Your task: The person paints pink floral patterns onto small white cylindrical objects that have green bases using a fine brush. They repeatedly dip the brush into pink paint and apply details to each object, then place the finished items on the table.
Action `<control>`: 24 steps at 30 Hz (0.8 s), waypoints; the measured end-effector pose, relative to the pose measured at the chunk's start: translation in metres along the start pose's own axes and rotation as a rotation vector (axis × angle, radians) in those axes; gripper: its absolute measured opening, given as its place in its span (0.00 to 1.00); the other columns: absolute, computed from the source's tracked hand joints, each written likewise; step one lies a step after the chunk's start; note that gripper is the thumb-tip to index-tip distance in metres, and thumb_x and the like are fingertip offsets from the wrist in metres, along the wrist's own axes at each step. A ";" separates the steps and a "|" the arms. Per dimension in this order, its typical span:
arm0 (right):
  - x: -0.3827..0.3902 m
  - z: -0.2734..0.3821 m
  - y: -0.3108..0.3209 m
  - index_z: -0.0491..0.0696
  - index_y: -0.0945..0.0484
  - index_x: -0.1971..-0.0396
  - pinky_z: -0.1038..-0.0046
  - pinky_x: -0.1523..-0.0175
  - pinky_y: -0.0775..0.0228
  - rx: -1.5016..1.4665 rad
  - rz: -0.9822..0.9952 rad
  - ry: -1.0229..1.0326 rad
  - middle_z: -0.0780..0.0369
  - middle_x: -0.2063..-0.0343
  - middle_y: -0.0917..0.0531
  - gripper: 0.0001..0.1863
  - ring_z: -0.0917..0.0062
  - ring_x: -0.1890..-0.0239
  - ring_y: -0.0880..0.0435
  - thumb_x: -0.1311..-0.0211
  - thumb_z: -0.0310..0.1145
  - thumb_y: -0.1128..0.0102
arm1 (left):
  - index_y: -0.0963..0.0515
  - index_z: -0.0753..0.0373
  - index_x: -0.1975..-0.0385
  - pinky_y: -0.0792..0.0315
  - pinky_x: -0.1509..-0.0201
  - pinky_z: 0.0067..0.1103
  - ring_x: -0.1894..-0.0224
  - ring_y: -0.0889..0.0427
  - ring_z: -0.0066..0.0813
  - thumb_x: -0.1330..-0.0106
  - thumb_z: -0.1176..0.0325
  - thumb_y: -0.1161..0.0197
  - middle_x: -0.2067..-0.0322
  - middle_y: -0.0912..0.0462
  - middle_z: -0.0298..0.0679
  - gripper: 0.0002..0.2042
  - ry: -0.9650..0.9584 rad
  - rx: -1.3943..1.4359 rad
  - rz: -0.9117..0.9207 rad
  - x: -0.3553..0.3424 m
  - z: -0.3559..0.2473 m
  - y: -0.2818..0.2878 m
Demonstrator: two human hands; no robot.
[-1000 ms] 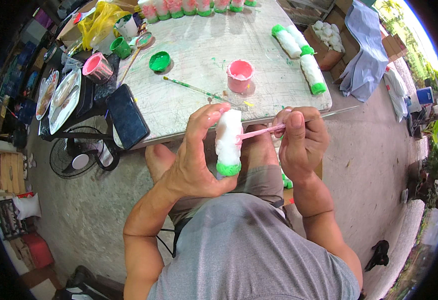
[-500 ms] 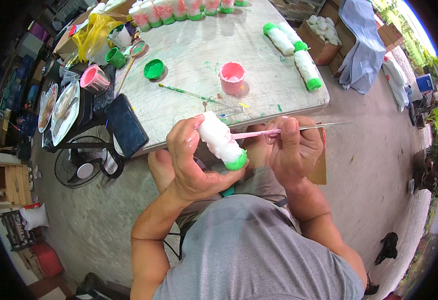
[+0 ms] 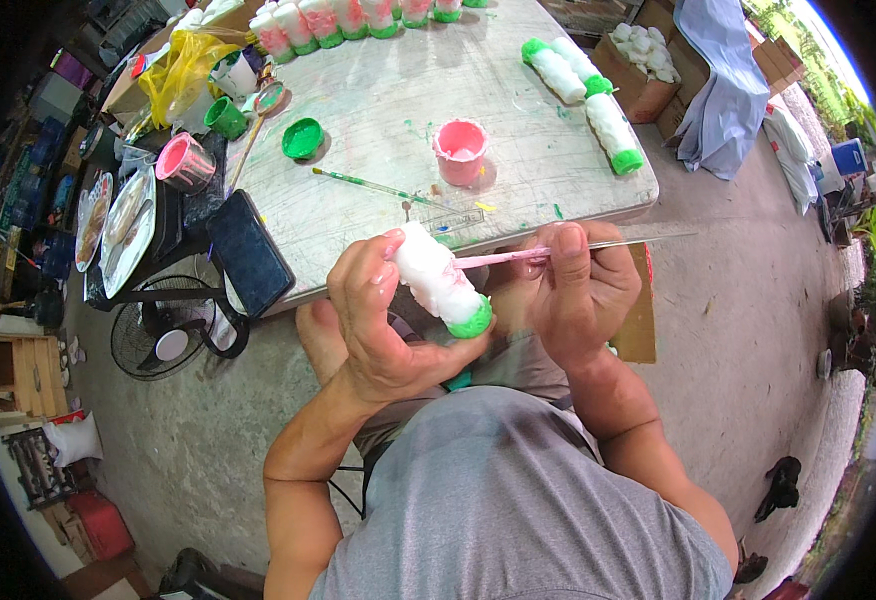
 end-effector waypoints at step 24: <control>-0.003 0.029 0.005 0.41 0.24 0.61 0.67 0.64 0.24 0.553 0.491 0.575 0.58 0.71 0.15 0.10 0.67 0.73 0.16 0.37 0.20 0.30 | 0.37 0.66 0.39 0.34 0.37 0.41 0.39 0.32 0.53 0.54 0.59 0.17 0.37 0.30 0.54 0.44 -0.026 -0.185 0.013 0.004 0.000 0.000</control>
Point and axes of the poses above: each hand's wrist, its own x-axis away from the middle knuckle, its own y-axis out of the back of the hand, z = x × y, the point moved 1 cm from there along -x, towards the middle knuckle
